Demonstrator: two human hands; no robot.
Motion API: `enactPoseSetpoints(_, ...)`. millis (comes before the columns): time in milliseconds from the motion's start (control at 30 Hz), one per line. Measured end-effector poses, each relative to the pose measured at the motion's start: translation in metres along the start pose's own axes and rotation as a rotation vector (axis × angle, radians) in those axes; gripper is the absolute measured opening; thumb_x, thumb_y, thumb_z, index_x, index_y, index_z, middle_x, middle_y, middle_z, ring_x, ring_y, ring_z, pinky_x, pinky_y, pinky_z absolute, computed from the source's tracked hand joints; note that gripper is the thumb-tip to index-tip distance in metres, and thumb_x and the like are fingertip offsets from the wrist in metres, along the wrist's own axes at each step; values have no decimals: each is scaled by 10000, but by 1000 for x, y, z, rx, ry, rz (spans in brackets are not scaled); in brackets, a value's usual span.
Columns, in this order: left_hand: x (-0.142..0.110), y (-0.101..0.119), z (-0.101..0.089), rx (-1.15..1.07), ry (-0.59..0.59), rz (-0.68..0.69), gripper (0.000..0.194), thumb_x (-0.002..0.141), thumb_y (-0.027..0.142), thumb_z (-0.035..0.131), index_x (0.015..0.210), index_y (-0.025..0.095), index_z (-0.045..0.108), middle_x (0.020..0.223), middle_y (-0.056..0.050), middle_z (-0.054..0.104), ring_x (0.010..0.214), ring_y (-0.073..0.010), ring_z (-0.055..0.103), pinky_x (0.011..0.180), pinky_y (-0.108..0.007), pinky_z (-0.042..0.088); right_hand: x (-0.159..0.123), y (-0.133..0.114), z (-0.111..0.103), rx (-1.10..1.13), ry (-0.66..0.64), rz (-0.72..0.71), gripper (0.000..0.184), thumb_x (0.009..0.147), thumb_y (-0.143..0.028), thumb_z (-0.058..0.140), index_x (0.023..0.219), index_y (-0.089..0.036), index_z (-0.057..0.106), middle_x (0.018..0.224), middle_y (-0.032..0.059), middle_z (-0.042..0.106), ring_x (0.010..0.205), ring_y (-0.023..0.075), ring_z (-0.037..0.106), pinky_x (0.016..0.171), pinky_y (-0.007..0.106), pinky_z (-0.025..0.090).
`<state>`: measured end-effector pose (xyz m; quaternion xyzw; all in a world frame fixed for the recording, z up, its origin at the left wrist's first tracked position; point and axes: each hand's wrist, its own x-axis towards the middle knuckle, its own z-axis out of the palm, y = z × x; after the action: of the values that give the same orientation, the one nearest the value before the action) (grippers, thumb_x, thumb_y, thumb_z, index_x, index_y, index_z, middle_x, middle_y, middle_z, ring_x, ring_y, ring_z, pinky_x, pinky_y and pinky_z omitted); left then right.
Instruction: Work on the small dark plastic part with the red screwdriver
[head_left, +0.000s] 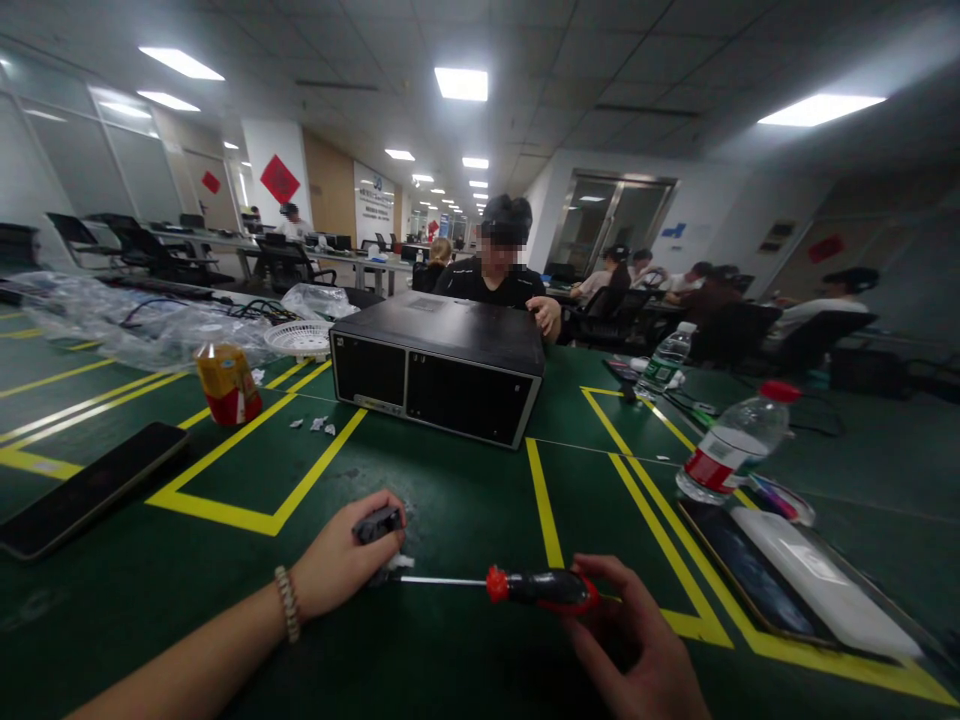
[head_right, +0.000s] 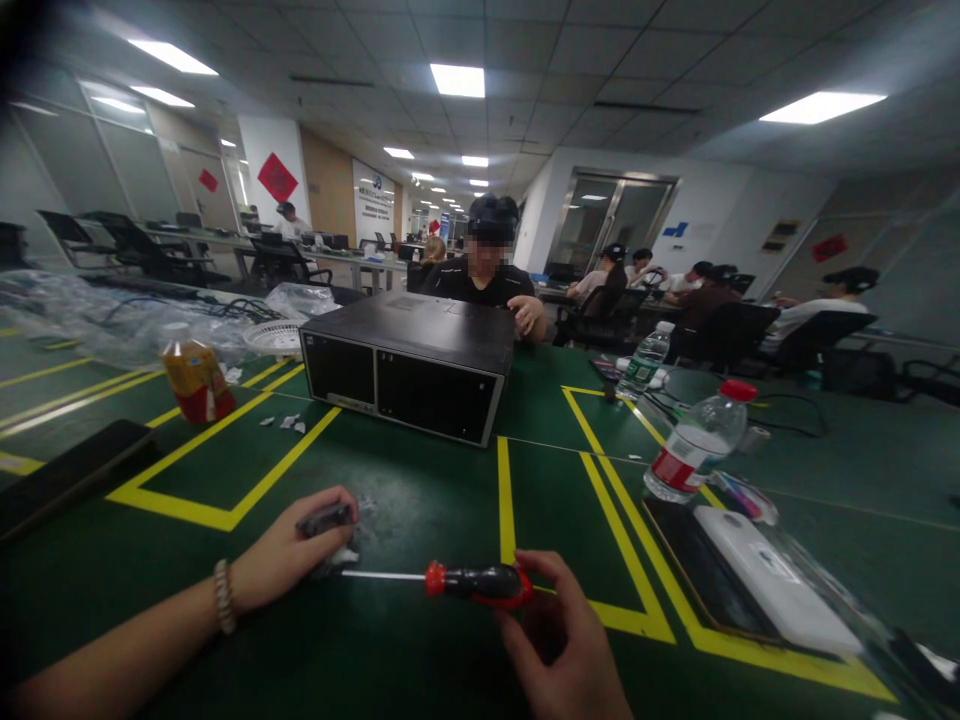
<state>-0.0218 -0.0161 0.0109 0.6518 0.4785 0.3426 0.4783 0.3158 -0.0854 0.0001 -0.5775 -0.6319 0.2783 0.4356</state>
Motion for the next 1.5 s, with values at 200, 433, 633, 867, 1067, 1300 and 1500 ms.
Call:
enactPoseSetpoints(200, -1, 2, 1, -16, 9, 1, 139, 901, 305, 602, 984, 193, 607, 926, -37, 648, 815, -216, 630, 739, -330, 515, 1, -1, -1, -22, -5, -21, 446, 864, -358, 662, 1291, -271, 565, 1062, 74, 757, 777, 259, 762, 634, 367, 628)
enactPoseSetpoints(433, -1, 4, 0, -11, -2, -9, 147, 895, 310, 591, 973, 186, 600, 929, -54, 649, 816, -225, 632, 744, -352, 510, 2, -5, 0, -22, -10, -34, 414, 856, -311, 658, 1259, -271, 570, 1127, 73, 742, 813, 253, 771, 707, 374, 642)
enactPoseSetpoints(633, 0, 0, 1, 42, 33, 35, 117, 889, 288, 605, 962, 197, 607, 896, -26, 639, 808, -205, 613, 753, -323, 481, 0, -5, -1, -3, -8, 45, 431, 896, -484, 652, 1263, -268, 578, 1004, 77, 774, 839, 282, 776, 712, 393, 640)
enactPoseSetpoints(867, 1, -2, -1, 20, 8, 14, 144, 896, 305, 609, 985, 192, 618, 949, -43, 649, 816, -214, 621, 743, -330, 496, 3, -3, -6, -19, -21, 15, 367, 889, -526, 678, 1142, -261, 655, 1017, 86, 789, 876, 287, 779, 755, 367, 642)
enactPoseSetpoints(1067, 0, -1, 0, 10, 14, 28, 114, 906, 281, 602, 978, 193, 609, 923, -40, 639, 819, -211, 623, 749, -330, 500, 0, -2, -4, 1, -29, -22, 373, 889, -407, 683, 1225, -275, 586, 1046, 69, 752, 748, 243, 747, 641, 348, 616)
enactPoseSetpoints(1300, 0, 0, -1, 9, -7, 11, 121, 914, 278, 588, 991, 185, 597, 955, -56, 642, 840, -228, 632, 751, -350, 513, 0, -6, 1, 13, -16, -93, 299, 874, -309, 656, 1165, -273, 595, 1230, 84, 648, 811, 228, 740, 681, 329, 616)
enactPoseSetpoints(1500, 1, -1, 0, 19, 4, 24, 132, 902, 295, 585, 971, 183, 591, 917, -43, 624, 814, -217, 612, 743, -344, 506, 0, -4, -1, 9, -28, -3, 363, 885, -398, 674, 1214, -272, 584, 1073, 72, 736, 777, 247, 748, 682, 356, 617)
